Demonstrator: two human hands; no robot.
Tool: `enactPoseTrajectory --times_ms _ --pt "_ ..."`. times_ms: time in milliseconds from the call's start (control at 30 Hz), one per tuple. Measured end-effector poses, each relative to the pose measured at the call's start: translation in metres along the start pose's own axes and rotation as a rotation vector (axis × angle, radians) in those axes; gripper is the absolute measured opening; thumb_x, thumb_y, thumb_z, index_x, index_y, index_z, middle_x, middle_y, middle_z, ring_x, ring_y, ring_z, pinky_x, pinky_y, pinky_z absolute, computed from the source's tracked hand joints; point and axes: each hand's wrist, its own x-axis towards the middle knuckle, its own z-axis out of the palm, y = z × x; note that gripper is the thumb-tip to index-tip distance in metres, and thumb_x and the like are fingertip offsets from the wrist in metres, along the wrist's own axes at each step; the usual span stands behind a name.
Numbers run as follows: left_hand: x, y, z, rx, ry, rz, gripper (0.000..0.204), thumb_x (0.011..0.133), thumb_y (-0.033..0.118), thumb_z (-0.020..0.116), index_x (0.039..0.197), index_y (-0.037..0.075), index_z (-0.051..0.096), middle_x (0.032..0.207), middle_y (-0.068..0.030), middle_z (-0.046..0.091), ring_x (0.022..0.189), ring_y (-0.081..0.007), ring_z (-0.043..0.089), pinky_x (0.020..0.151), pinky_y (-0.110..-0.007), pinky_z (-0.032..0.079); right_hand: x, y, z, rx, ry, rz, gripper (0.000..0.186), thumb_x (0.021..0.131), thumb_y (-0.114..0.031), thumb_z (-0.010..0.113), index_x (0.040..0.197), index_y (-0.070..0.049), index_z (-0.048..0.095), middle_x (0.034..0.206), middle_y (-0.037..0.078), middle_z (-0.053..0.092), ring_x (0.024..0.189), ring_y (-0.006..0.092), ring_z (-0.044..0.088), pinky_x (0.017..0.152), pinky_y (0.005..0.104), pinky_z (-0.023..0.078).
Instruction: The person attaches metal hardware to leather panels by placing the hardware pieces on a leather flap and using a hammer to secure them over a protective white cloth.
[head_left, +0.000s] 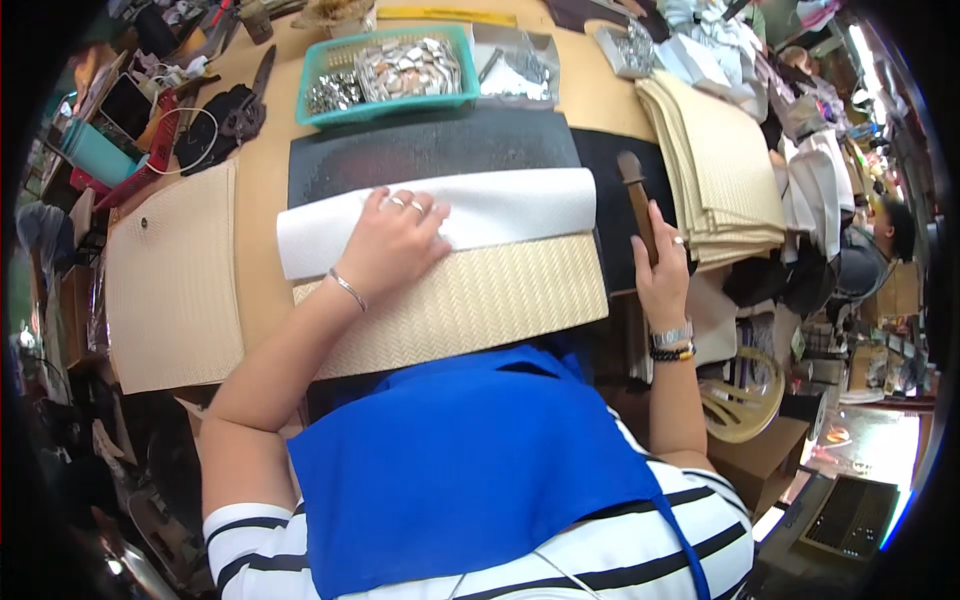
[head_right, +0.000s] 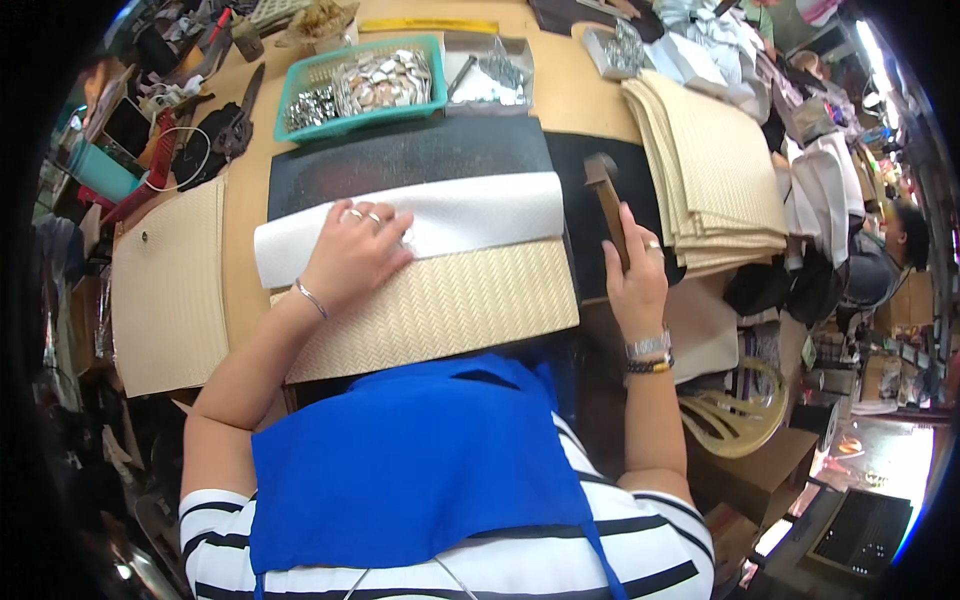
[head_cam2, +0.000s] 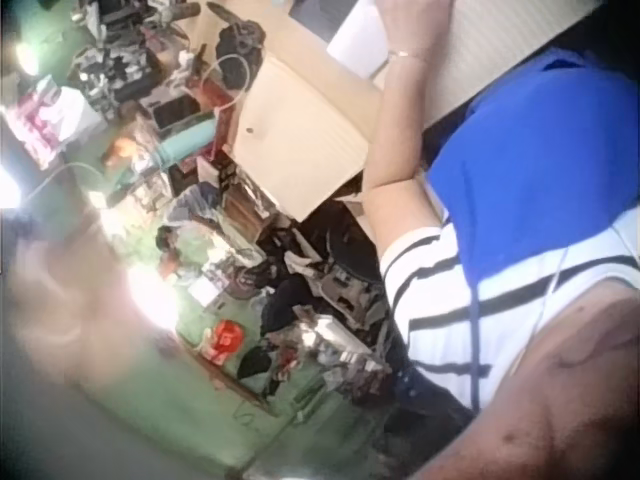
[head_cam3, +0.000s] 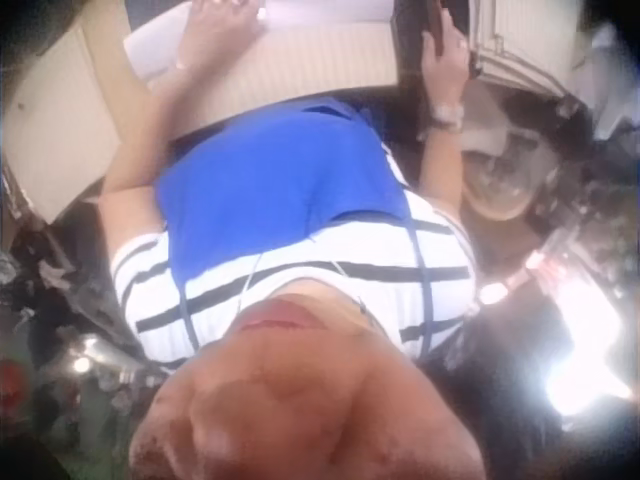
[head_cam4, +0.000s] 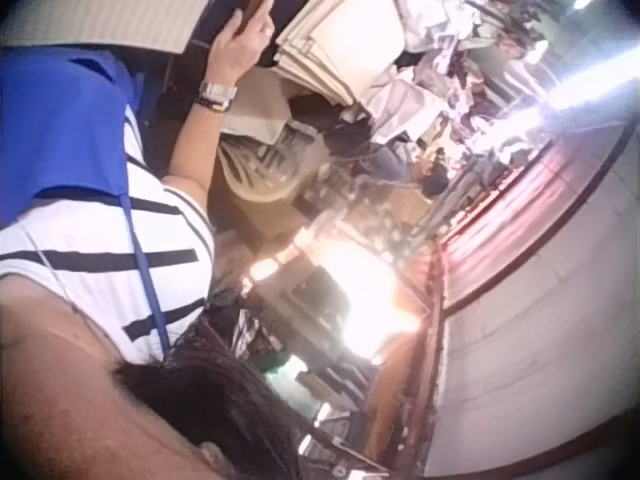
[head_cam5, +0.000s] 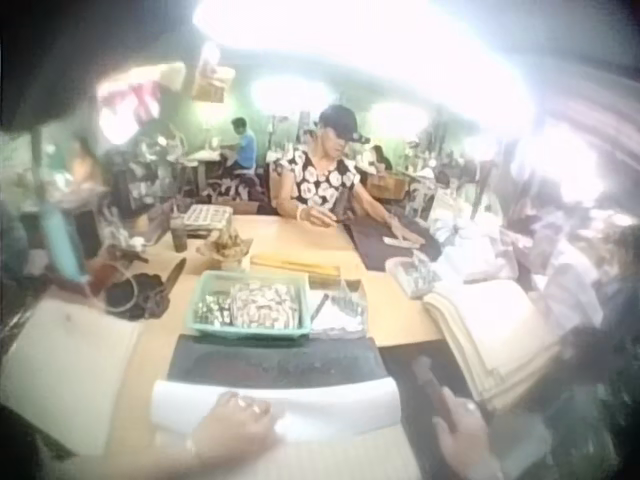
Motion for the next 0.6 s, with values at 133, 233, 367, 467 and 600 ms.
enactPoseTrajectory --times_ms 133,233,367,467,600 --pt "0.019 -0.011 -0.013 -0.063 -0.115 0.054 0.048 0.095 0.053 0.069 0.122 0.013 0.072 0.12 -0.0115 0.068 0.114 -0.0284 0.065 0.103 -0.046 0.044 -0.003 -0.017 -0.003 0.189 -0.291 -0.216 0.01 0.092 -0.013 0.075 0.098 -0.006 0.071 0.105 0.013 0.072 0.093 0.0321 0.069 0.089 0.0451 0.054" --pt "0.043 -0.035 -0.034 -0.267 -0.227 -0.059 0.047 0.099 0.05 0.067 0.12 0.009 0.075 0.12 -0.0119 0.07 0.113 -0.0264 0.066 0.101 -0.039 0.046 0.002 -0.06 0.032 0.318 -0.483 -0.481 0.02 0.094 -0.027 0.075 0.102 -0.008 0.07 0.112 0.011 0.071 0.102 0.0315 0.067 0.095 0.0452 0.051" --pt "0.012 -0.124 -0.032 -0.858 -0.131 -0.525 0.058 0.105 0.055 0.055 0.138 0.008 0.067 0.12 -0.0095 0.07 0.113 -0.0191 0.065 0.1 -0.034 0.049 0.034 -0.098 0.066 0.242 -0.457 -0.457 0.044 0.097 -0.036 0.07 0.131 -0.008 0.066 0.139 0.018 0.061 0.131 0.0376 0.056 0.11 0.0502 0.044" --pt "-0.03 -0.16 -0.045 -1.302 -0.137 -0.766 0.077 0.106 0.069 0.042 0.151 0.008 0.055 0.119 -0.0056 0.069 0.107 -0.0139 0.064 0.096 -0.031 0.051 0.053 -0.089 0.085 0.299 -0.387 -0.348 0.076 0.101 -0.04 0.067 0.163 -0.011 0.036 0.167 0.022 0.037 0.155 0.0443 0.032 0.123 0.0592 0.029" --pt "-0.088 -0.142 -0.045 -1.597 0.027 -0.924 0.09 0.103 0.079 0.032 0.159 0.01 0.046 0.117 -0.0013 0.067 0.096 -0.0088 0.063 0.084 -0.024 0.053 0.054 -0.082 0.081 0.397 -0.369 -0.155 0.082 0.1 -0.037 0.069 0.166 -0.01 0.03 0.169 0.023 0.034 0.156 0.0419 0.031 0.125 0.0608 0.024"
